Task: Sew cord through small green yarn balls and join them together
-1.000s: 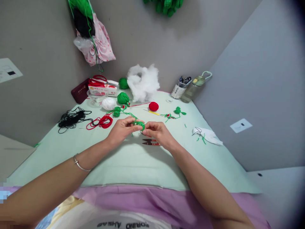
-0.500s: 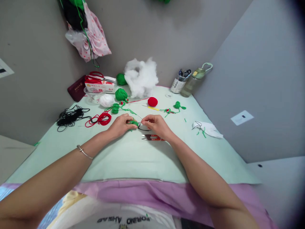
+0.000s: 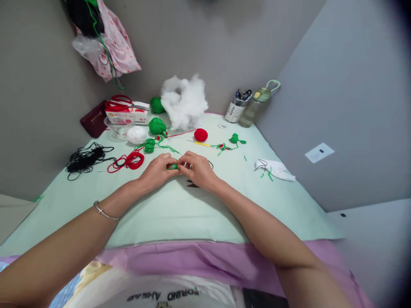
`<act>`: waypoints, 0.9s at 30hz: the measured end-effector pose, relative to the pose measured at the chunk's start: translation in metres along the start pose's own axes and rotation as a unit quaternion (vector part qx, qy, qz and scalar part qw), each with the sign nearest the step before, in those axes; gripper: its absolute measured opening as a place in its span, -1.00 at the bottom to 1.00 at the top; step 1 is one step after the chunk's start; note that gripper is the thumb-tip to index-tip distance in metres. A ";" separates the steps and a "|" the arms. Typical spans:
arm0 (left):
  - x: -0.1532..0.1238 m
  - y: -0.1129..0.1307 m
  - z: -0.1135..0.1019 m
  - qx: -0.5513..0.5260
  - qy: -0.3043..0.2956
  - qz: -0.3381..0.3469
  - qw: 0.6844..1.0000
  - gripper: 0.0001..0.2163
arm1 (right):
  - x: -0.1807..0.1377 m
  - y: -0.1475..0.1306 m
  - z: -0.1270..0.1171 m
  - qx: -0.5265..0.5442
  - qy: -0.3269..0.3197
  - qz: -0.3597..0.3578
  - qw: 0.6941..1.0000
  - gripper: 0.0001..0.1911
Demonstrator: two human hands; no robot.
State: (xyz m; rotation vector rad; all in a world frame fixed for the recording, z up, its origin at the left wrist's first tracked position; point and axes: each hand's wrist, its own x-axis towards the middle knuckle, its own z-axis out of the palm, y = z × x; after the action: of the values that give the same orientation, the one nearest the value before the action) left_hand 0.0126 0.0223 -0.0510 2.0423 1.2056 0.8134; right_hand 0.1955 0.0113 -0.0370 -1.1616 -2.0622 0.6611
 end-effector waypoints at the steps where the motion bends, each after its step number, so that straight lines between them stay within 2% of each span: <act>1: -0.001 0.004 0.001 -0.012 -0.001 -0.005 1.000 -0.76 | 0.000 -0.003 -0.002 0.027 0.019 0.002 0.999 -0.90; 5: -0.002 0.018 0.002 -0.046 -0.017 -0.025 0.999 -0.74 | 0.006 -0.010 -0.013 0.187 0.144 0.052 0.970 -0.92; 7: -0.003 0.021 0.002 -0.057 -0.032 -0.034 0.997 -0.71 | 0.008 -0.012 -0.019 0.255 0.169 0.093 0.947 -0.92; 9: -0.003 0.022 0.002 -0.071 -0.050 -0.040 0.995 -0.68 | 0.007 -0.013 -0.022 0.331 0.152 0.131 0.922 -0.90; 13: -0.004 0.025 0.001 -0.099 -0.109 -0.037 0.988 -0.70 | 0.006 -0.013 -0.022 0.445 0.043 0.181 0.876 -0.79; 15: -0.005 0.028 -0.001 -0.112 -0.138 -0.027 0.984 -0.67 | 0.008 -0.010 -0.027 0.462 0.049 0.184 0.866 -0.74; 20: -0.006 0.030 -0.009 -0.154 -0.170 -0.029 0.973 -0.62 | 0.015 0.008 -0.056 0.469 0.172 0.171 0.849 -0.72; 27: -0.001 0.023 -0.012 -0.215 -0.139 -0.075 0.964 -0.62 | 0.016 0.024 -0.072 0.441 0.251 0.187 0.841 -0.74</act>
State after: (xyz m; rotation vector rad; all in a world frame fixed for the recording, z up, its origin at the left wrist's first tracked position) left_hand 0.0151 0.0150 -0.0267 1.6250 0.9193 0.6232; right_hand 0.2565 0.0442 -0.0027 -1.0030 -0.8830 1.1756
